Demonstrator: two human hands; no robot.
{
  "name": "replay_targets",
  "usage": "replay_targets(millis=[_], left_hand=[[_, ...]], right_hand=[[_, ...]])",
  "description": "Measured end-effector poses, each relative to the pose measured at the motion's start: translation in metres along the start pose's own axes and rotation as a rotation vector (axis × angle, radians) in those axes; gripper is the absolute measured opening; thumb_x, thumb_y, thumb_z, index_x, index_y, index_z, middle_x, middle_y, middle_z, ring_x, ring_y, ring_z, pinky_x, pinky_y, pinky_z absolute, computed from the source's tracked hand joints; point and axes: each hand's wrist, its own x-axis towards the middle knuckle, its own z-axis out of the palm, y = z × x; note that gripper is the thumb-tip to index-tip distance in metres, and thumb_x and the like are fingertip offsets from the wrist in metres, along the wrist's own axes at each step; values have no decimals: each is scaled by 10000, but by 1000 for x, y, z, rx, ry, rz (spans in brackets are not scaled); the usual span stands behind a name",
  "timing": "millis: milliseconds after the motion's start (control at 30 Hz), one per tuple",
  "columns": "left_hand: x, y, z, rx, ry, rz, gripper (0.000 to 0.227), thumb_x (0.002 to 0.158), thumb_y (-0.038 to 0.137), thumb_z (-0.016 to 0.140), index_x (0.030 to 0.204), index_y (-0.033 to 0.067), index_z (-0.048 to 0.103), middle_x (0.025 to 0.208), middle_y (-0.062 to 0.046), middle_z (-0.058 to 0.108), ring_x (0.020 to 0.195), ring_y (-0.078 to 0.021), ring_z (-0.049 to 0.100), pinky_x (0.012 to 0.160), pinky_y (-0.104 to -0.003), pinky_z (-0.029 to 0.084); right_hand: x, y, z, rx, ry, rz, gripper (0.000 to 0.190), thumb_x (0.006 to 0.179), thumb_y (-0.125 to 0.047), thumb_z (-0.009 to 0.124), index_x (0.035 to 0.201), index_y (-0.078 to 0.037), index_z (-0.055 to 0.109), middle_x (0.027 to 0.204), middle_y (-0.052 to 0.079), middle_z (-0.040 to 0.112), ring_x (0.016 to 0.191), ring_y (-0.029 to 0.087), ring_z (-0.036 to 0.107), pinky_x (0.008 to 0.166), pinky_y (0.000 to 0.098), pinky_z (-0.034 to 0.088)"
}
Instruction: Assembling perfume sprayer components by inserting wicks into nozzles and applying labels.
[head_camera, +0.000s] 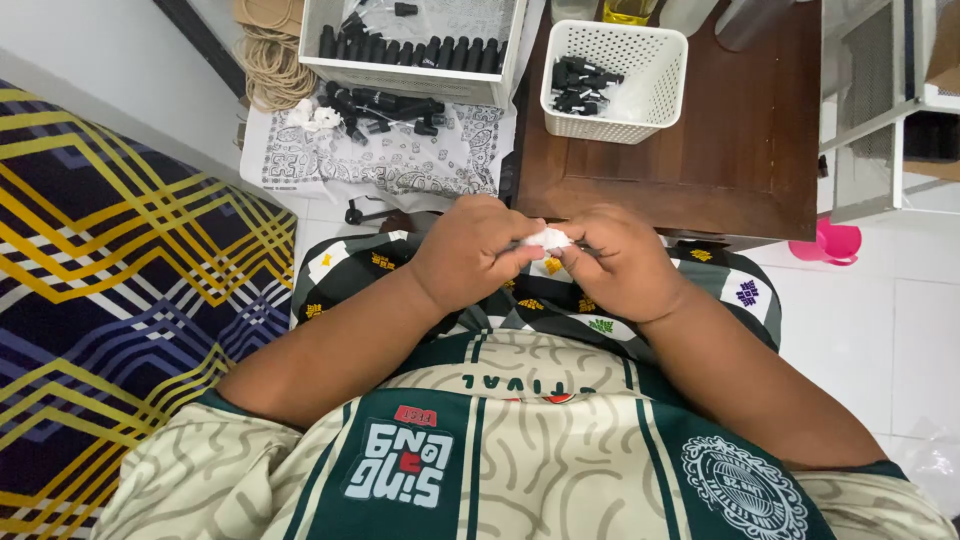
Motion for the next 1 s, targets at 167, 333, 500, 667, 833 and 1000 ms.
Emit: replay_targets(millis=[167, 333, 500, 667, 833, 1000], left_hand=[[-7, -3, 2, 246, 39, 309, 250, 998, 234, 641, 1085, 26, 750, 922, -126, 732, 870, -304, 689, 857, -402, 550], [-3, 0, 2, 141, 9, 189, 225, 993, 294, 635, 1015, 100, 747, 843, -60, 717, 775, -299, 672, 757, -408, 546], [-16, -9, 17, -213, 147, -287, 272, 877, 295, 817, 1065, 110, 754, 777, -27, 728, 799, -236, 697, 765, -332, 553], [-21, -10, 19, -570, 33, -553, 203, 934, 204, 754, 1099, 85, 746, 756, -8, 744, 708, -41, 608, 643, -198, 492], [-18, -13, 22, -692, 1, -599, 232, 922, 146, 761, 1117, 28, 717, 787, -27, 720, 716, -50, 576, 618, -189, 471], [-25, -23, 29, -736, 65, -610, 390, 896, 215, 823, 1201, 26, 669, 901, -56, 737, 796, -71, 641, 717, -208, 522]], right_hand=[[-14, 12, 5, 247, -74, 339, 78, 932, -77, 706, 914, -3, 726, 714, 80, 682, 732, 216, 629, 661, 361, 506], [0, -2, 2, 515, -125, 554, 160, 1011, -114, 641, 931, -22, 746, 733, 6, 705, 729, 50, 535, 658, 213, 451], [-7, 13, 6, 85, 24, 289, 662, 722, -238, 962, 1304, -42, 717, 982, 163, 715, 902, 259, 707, 785, 373, 582], [1, 9, 2, -119, 15, -104, 393, 860, -143, 846, 1222, -21, 753, 996, 194, 718, 878, 376, 708, 789, 445, 583], [8, 3, -1, -170, -22, -239, 301, 901, -127, 785, 1166, 13, 751, 920, 219, 723, 803, 405, 707, 744, 502, 582], [-4, 17, 4, -319, 45, -240, 278, 923, -228, 777, 1142, -56, 768, 1008, 148, 737, 897, 384, 714, 805, 460, 578]])
